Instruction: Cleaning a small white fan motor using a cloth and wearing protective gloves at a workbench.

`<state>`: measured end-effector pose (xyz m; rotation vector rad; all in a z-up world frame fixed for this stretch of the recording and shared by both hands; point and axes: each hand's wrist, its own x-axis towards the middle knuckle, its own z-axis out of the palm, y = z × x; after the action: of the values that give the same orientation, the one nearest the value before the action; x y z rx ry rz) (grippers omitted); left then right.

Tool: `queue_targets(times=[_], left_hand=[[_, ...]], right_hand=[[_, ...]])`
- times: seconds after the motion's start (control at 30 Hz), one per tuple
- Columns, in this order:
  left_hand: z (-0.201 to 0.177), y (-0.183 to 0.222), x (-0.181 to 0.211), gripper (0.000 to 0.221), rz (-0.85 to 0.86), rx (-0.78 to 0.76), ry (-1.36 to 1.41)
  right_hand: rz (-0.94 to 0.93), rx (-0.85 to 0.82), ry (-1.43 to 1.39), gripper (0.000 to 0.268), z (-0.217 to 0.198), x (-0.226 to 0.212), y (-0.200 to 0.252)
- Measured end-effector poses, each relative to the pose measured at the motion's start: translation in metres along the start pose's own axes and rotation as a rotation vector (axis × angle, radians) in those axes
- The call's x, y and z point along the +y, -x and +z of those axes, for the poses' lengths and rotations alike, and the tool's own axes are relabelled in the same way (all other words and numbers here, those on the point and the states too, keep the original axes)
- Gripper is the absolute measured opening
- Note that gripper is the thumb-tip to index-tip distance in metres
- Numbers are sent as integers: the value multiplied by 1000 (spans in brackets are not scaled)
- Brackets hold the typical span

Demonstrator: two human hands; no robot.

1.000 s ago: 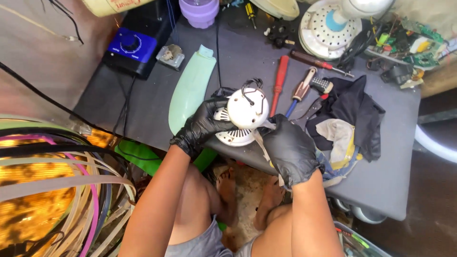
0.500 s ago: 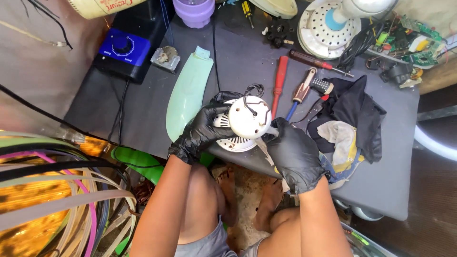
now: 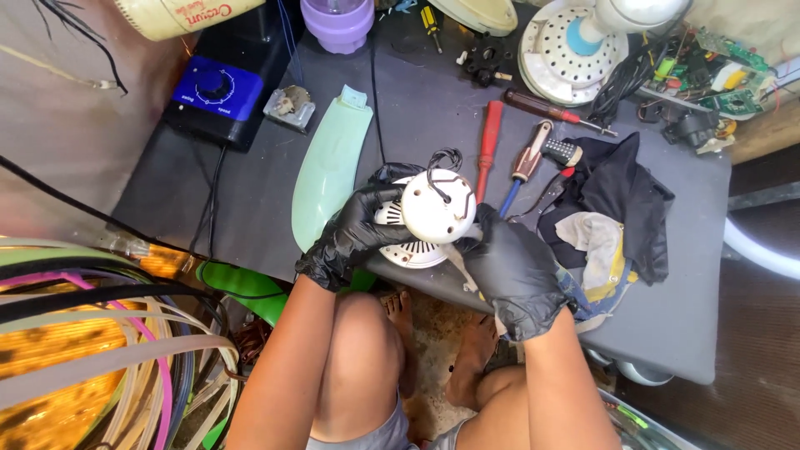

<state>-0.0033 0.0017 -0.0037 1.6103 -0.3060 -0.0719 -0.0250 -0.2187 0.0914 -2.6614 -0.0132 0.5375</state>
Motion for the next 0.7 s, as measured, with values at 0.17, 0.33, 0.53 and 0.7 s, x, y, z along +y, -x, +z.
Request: queue_targets(times=[0.17,0.33,0.53,0.7], left_hand=[[-3,0,-28,57,-25,39,32],[-1,-1,-11,56,-30,57,118],[2,1,-3,58,-53,35,12],[5,-2,22,53,-104,76,21]], right_hand=[[2,-29,-43,47,0,-13,8],[12,51,-15,40,7,11,-10],[-16,-117,-44,47,-4,-10,11],[11,-83,-3,48,-5,-7,-3]])
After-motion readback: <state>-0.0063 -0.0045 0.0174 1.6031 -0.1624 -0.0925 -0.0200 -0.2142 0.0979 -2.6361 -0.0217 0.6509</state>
